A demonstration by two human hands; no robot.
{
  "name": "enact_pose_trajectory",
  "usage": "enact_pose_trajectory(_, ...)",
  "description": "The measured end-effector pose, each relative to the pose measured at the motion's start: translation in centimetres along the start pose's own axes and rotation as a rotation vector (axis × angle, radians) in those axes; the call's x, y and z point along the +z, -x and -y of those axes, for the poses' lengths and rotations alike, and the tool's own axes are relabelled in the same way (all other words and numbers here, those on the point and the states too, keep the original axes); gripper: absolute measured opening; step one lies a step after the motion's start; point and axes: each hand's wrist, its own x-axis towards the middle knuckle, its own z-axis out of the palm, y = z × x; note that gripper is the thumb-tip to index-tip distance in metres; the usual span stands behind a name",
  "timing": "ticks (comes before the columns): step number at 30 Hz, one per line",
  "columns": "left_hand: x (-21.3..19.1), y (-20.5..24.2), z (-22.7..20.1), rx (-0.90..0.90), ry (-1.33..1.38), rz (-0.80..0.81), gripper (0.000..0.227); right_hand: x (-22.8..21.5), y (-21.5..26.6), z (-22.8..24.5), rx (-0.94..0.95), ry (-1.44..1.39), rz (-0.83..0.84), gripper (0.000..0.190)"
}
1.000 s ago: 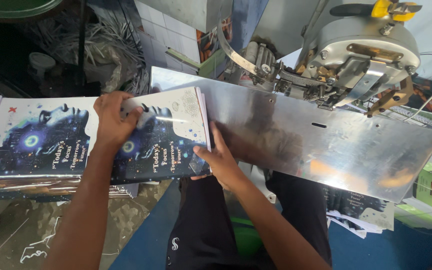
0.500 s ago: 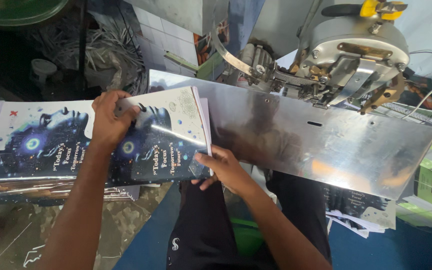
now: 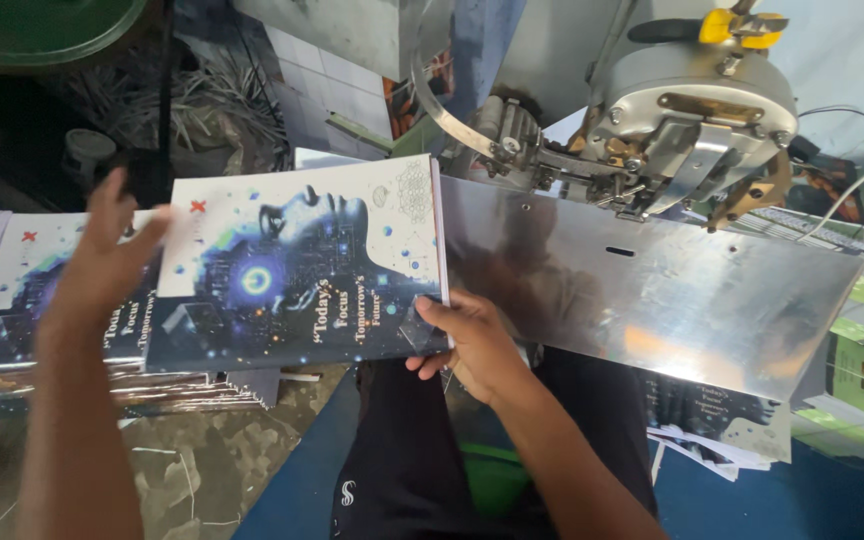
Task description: The person repeatedly picks up a book from a stack, places it under a binding machine, and operates the machine to bind the book. The person then removes the bound book and places it on a separate stack.
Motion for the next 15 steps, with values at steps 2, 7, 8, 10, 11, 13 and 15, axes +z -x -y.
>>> enact_pose_trajectory(2, -0.9, 1.9, 0.6, -0.122, 0.286, 0.047, 0.096, 0.1, 0.0, 1.0, 0.022, -0.019, -0.016, 0.036)
enact_pose_trajectory(7, -1.7, 7.5, 0.6, 0.151, 0.693, 0.068, 0.103, 0.6, -0.6, 2.8, 0.054, -0.099, -0.039, 0.034)
enact_pose_trajectory(8, -1.5, 8.1, 0.2, 0.206, 0.755, 0.058, 0.099, 0.7, -1.0, 2.9, 0.058, -0.123, -0.038, 0.033)
enact_pose_trajectory(10, -1.1, 9.0, -0.7, 0.318, 0.876, 0.041, 0.091, 0.7, -1.6, 3.3, 0.066, -0.158, -0.039, 0.029)
enact_pose_trajectory(11, -1.3, 9.1, -1.2, 0.373, 0.854, 0.036, 0.083, 0.6, -2.0, 3.6, 0.069, -0.168, -0.041, 0.027)
enact_pose_trajectory(13, -1.5, 8.9, -2.2, 0.482, 0.819, 0.030, 0.070, 0.0, -2.2, 4.2, 0.070, -0.197, -0.048, 0.022)
enact_pose_trajectory(15, -1.9, 8.8, -3.2, 0.388, 0.631, -0.054, 0.061, -0.4, -2.7, 4.9, 0.064, -0.240, -0.043, 0.019)
